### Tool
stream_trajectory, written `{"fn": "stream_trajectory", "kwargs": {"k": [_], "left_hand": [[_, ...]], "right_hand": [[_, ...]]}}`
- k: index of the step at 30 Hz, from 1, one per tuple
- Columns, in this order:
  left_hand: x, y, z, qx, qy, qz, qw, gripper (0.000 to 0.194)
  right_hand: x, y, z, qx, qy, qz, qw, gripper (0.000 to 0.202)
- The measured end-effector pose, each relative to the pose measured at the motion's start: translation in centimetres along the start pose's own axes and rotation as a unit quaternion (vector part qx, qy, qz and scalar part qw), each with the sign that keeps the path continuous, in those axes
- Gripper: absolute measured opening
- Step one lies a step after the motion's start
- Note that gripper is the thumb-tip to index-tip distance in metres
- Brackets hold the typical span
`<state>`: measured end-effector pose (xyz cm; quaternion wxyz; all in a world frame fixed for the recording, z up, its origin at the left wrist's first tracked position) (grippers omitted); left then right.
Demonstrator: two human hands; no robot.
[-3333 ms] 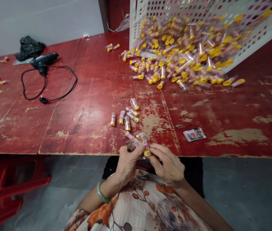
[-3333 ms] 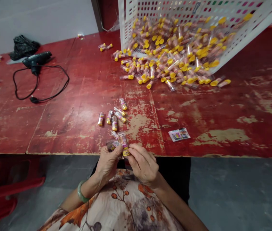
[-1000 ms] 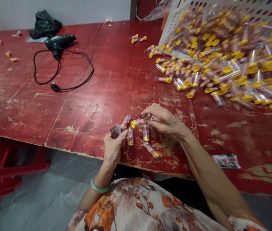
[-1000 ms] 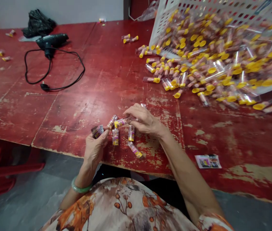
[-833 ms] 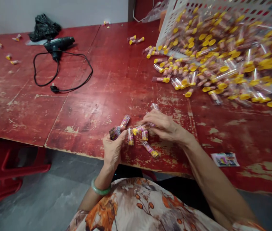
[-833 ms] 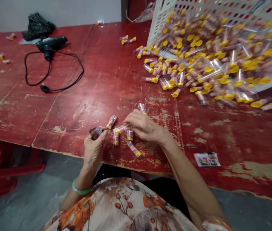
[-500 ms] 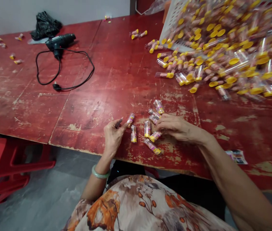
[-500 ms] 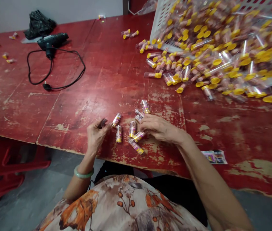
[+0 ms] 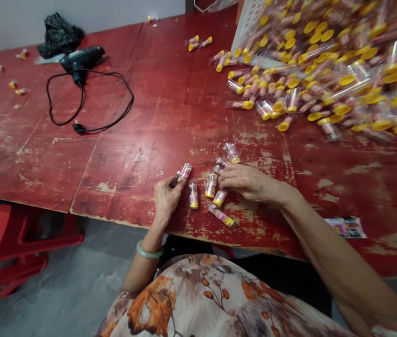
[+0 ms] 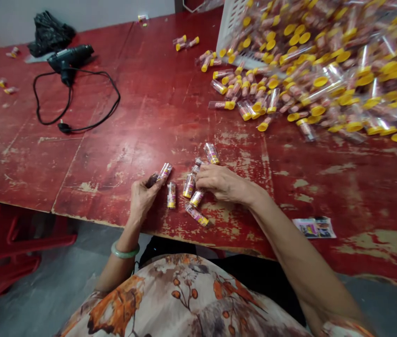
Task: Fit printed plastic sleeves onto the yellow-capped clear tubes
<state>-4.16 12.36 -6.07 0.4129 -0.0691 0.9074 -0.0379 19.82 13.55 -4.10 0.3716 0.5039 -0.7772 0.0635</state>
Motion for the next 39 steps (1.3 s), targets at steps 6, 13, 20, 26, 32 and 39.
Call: {"fn": "stream_trajectory", "kwargs": {"k": [6,13,20,26,32,39], "left_hand": [[0.0,0.0,-0.6,0.020,-0.202,-0.083,0.976,0.035],[-1.9,-1.8,-1.8,0.147,-0.299,-0.042,0.942,0.027],[-2.5,-3.2,-1.0,0.125,-0.413,-0.102,0.896,0.032],[-3.2,-6.3,0.9,0.099,-0.463,-0.159,0.866,0.039],[-3.4,-7.7,1.7,0.106,-0.466,-0.162,0.863,0.039],[-3.3,-7.6,1.7,0.140,-0.474,-0.134,0.859,0.037]], "right_hand": [[0.9,0.3,-0.5,-0.094,0.019,0.018,0.995,0.031],[3.0,3.7,-0.1,-0.229,0.094,0.051,0.968,0.036],[6.2,2.1,1.7,-0.370,0.109,0.103,0.917,0.020],[8.1,0.3,5.1,-0.498,0.073,0.170,0.847,0.024],[9.3,-0.5,7.8,-0.506,0.037,0.184,0.842,0.029],[10.3,-1.4,8.5,-0.471,0.046,0.171,0.864,0.041]]}}
Point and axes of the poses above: each hand's wrist, its own y-axis towards the middle knuckle, its own z-axis out of the palm, x = y × z, the point moved 2 cm from there along y, towards the middle knuckle, and after that the axes turned 11 degrees about y, right-handed, at the moved point
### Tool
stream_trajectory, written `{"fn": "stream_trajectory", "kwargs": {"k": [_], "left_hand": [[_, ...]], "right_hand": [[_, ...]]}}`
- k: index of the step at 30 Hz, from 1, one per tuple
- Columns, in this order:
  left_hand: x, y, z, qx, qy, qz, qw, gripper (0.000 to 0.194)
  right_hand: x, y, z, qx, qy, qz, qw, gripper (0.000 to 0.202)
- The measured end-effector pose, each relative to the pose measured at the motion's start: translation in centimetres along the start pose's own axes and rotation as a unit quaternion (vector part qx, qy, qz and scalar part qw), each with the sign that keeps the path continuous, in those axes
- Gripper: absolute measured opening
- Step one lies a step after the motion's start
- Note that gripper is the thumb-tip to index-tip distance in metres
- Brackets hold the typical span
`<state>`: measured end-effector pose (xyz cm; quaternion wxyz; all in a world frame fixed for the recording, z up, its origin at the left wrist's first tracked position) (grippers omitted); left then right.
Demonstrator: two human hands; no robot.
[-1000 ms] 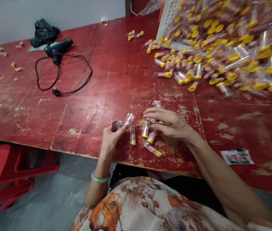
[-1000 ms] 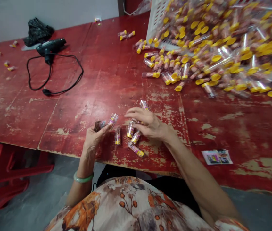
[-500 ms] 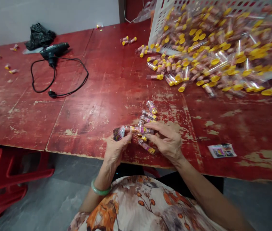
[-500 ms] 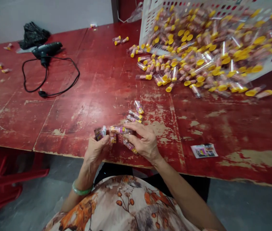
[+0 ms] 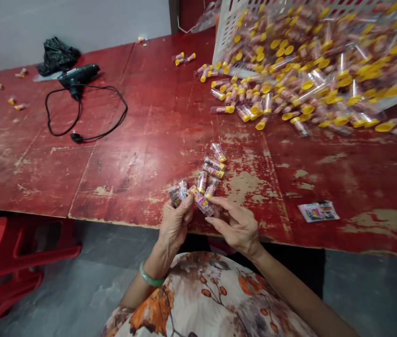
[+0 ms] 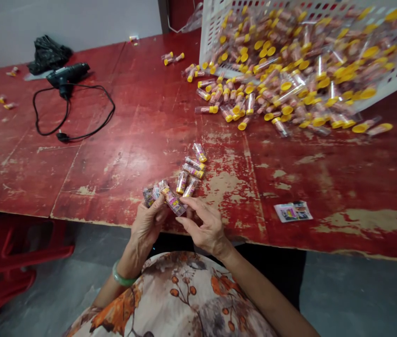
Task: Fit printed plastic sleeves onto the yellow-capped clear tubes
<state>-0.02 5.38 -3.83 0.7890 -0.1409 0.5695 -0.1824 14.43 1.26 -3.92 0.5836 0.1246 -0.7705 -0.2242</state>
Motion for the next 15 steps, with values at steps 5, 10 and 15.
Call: {"fn": "stream_trajectory", "kwargs": {"k": [5,10,15], "left_hand": [[0.1,0.0,0.1,0.030,-0.007,-0.006,1.000,0.036],[0.3,0.0,0.3,0.061,-0.008,-0.011,0.998,0.034],[0.8,-0.4,0.3,0.070,0.030,-0.031,0.997,0.038]], "right_hand": [[0.0,-0.6,-0.1,-0.016,-0.013,0.010,1.000,0.039],[0.3,-1.0,-0.1,-0.007,-0.003,-0.002,1.000,0.039],[0.5,-1.4,-1.2,0.012,0.012,0.011,1.000,0.056]]}}
Point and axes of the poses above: each hand's wrist, its own y-axis towards the middle knuckle, its own z-axis out of the palm, x = y × z, the point moved 2 cm from there along y, towards the middle knuckle, and after that the axes turned 11 degrees about y, right-handed, at the moved point
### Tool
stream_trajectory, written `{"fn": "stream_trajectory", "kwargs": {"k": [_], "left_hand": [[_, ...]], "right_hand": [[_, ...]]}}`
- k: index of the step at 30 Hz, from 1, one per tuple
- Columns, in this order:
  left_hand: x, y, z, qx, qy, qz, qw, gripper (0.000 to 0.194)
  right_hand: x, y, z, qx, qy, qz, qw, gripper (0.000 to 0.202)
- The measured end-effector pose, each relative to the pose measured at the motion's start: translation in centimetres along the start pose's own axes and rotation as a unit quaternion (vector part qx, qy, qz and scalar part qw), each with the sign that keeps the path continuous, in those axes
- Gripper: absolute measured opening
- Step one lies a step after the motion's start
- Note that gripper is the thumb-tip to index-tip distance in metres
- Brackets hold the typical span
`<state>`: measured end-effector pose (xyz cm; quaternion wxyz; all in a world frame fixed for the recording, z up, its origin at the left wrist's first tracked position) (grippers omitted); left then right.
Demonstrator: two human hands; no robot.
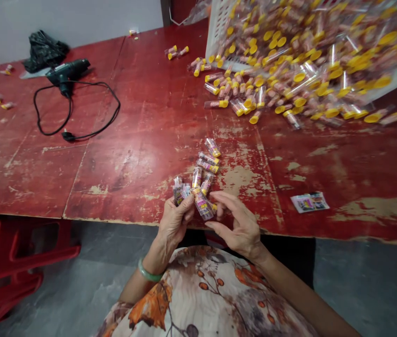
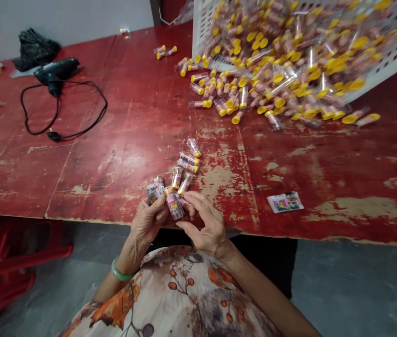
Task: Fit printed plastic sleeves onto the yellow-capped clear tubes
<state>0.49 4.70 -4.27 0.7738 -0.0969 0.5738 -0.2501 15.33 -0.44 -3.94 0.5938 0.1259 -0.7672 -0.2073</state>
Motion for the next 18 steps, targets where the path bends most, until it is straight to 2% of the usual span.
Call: {"fn": "stream_trajectory", "kwargs": {"k": [6,13,18], "left_hand": [[0.4,-0.5,0.2,0.008,0.015,-0.025,1.000,0.037],[0.5,-0.8,0.8,0.007,0.026,-0.028,0.999,0.033],[0.9,-1.1,1.1,0.037,0.016,-0.034,0.999,0.029]], "right_hand": [[-0.4,-0.8,-1.0,0.067,0.014,0.016,0.998,0.072],[-0.7,-1.1,-0.9,0.066,0.036,0.025,0.997,0.071],[-0.4,-1.3,-0.7,0.058,0.017,-0.004,0.998,0.065]]}}
Point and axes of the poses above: each hand's wrist, its own y-axis towards the middle knuckle, its own z-axis out of the palm, x = y × z, the point moved 2 cm from there along y, towards the middle knuckle, and after that the axes turned 11 degrees about y, right-handed, at the moved point
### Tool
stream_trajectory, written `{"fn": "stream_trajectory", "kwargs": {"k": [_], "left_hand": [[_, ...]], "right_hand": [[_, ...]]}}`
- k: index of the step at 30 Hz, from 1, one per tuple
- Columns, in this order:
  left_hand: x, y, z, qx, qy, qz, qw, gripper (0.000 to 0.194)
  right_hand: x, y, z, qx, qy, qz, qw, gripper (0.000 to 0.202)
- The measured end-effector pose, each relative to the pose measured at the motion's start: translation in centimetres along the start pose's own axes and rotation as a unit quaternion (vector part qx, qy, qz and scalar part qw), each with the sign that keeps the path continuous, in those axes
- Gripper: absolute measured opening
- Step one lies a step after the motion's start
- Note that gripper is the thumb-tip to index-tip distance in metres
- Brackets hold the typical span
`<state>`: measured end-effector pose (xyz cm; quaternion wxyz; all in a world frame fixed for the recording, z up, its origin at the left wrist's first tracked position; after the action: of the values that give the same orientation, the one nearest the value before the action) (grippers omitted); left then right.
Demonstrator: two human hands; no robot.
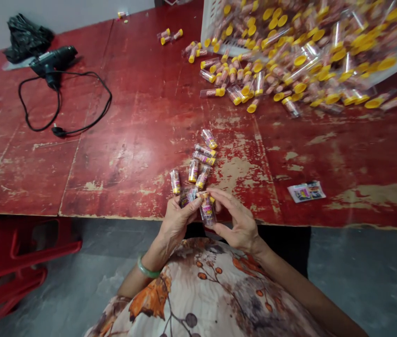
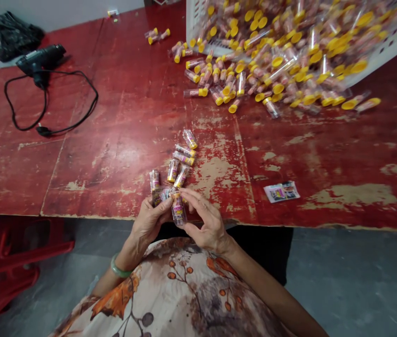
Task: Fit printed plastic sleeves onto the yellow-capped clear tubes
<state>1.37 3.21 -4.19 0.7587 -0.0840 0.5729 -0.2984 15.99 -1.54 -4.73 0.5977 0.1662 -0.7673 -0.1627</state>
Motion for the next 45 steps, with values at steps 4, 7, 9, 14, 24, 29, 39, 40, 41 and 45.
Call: {"fn": "stream_trajectory", "kwargs": {"k": [4,7,9,14,24,29,39,40,41,45], "left_hand": [[0.7,-0.7,0.0,0.000,-0.008,-0.023,1.000,0.027],[1.8,-1.6,-0.1,0.005,-0.011,-0.061,0.998,0.028],[2.6,-2.1,-0.2,0.009,-0.016,-0.083,0.996,0.029],[3.6,-2.8,-0.2,0.012,-0.048,-0.111,0.993,0.029],[3.2,-2.3,-0.3,-0.015,0.008,-0.087,0.996,0.035],[0.5,-1.2,-3.3,-0.195,0.138,0.075,0.968,0.035],[-2.2,1.2,-6.3,-0.330,0.281,0.204,0.878,0.027],[-2.2,1.1,-6.2,-0.333,0.278,0.206,0.877,0.027],[-2.2,0.9,-6.1,-0.336,0.274,0.209,0.876,0.027],[-1.9,0.2,-5.7,-0.340,0.252,0.219,0.879,0.022]], "right_hand": [[0.3,-1.1,0.2,0.024,-0.004,-0.013,1.000,0.067],[0.7,-2.1,0.3,0.047,-0.009,-0.014,0.999,0.069],[0.9,-2.7,0.5,0.050,-0.015,-0.018,0.998,0.069],[0.7,-3.7,0.9,0.044,-0.021,-0.013,0.999,0.065],[0.5,-2.7,-0.1,0.024,-0.030,0.002,0.999,0.068],[-3.1,0.4,-4.0,-0.049,-0.137,0.096,0.985,0.058],[-5.7,2.6,-4.6,-0.001,-0.261,0.021,0.965,0.065],[-4.8,2.3,-4.6,-0.017,-0.261,0.007,0.965,0.062],[-3.9,1.9,-4.4,-0.037,-0.259,-0.006,0.965,0.056],[-2.0,0.3,-1.8,-0.030,-0.233,-0.023,0.972,0.037]]}}
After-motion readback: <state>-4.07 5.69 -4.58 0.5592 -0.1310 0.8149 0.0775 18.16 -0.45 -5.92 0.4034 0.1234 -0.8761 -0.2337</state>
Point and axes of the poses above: each hand's wrist, its own y-axis towards the middle knuckle, its own z-axis out of the palm, x = y × z, the point moved 2 cm from there along y, towards the middle knuckle, and after that the axes turned 11 degrees about y, right-handed, at the moved point
